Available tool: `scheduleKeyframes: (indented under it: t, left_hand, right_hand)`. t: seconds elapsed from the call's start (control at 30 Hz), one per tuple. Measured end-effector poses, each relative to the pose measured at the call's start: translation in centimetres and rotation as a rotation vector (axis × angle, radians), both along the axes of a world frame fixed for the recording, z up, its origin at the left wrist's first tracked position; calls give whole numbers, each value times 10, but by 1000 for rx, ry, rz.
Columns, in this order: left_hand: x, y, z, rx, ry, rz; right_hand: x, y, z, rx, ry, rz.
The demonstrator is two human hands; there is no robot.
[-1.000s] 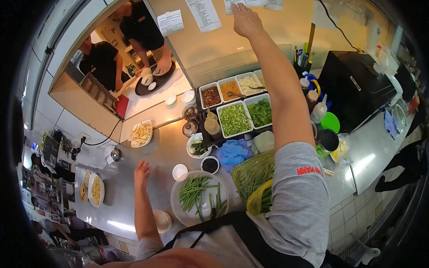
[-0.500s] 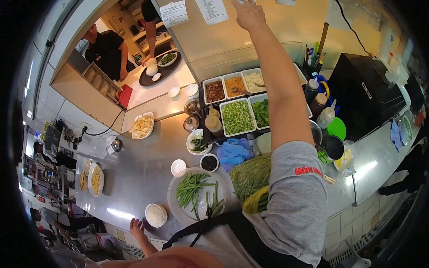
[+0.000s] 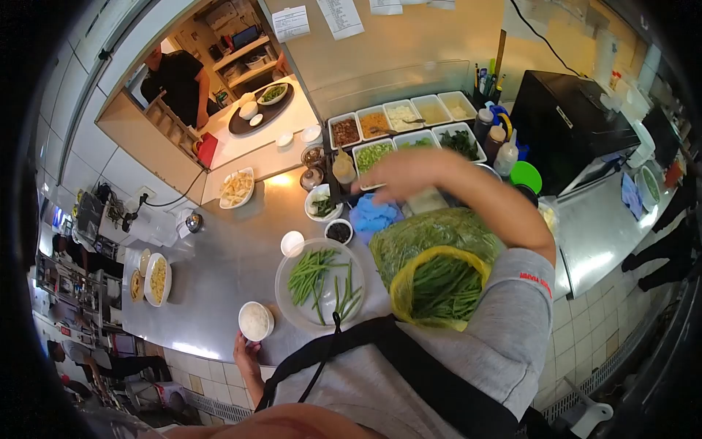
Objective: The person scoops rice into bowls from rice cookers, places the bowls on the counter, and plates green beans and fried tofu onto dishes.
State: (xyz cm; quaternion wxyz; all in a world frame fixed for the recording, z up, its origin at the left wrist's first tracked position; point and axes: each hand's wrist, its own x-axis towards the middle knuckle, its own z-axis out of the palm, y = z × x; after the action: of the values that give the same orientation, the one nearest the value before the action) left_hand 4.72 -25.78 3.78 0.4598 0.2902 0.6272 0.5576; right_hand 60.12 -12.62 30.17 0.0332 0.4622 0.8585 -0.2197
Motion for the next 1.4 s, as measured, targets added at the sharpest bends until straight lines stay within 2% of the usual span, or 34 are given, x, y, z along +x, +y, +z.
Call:
scheduleKeyframes:
  t: [0.1,0.2,0.3,0.33,0.43,0.53,0.63,0.73,0.93,1.07,1.2,1.4]
  left_hand:
    - [9,0,1,28,-30,-80]
    - [10,1,-3,61,-53,-93]
    - [12,0,-4,101,-43,-113]
    - [12,0,-7,108,-47,-102]
    - [8,7,-12,119,-47,-80]
    - [7,15,-6,92,-32,-98]
    - [0,23,-2,76,-35,-141]
    - [-6,26,-10,103,-23,-138]
    - [2,21,-18,162,16,-44]
    - [26,10,-12,225,-3,85]
    - [48,6,-3,284,33,179]
    - [34,12,-22,270,99,121]
  right_hand:
    - [-16,-82,-32,131,202,233]
    - [-24,-134,-45,-125,324,149]
    - [-33,-167,-69,-170,448,-36]
    - [-37,-175,-89,-108,563,-78]
    - [-67,-197,-125,-313,916,-279]
    - [-98,-203,-163,-437,980,-285]
    - [-113,-201,-194,-300,747,-154]
    - [-114,-207,-197,-362,597,-129]
    - [-116,-219,-216,-353,571,-114]
    - [-114,-222,-252,-313,604,-157]
    - [-113,-221,-252,-281,594,-232]
    - [-121,-215,-239,-151,627,-342]
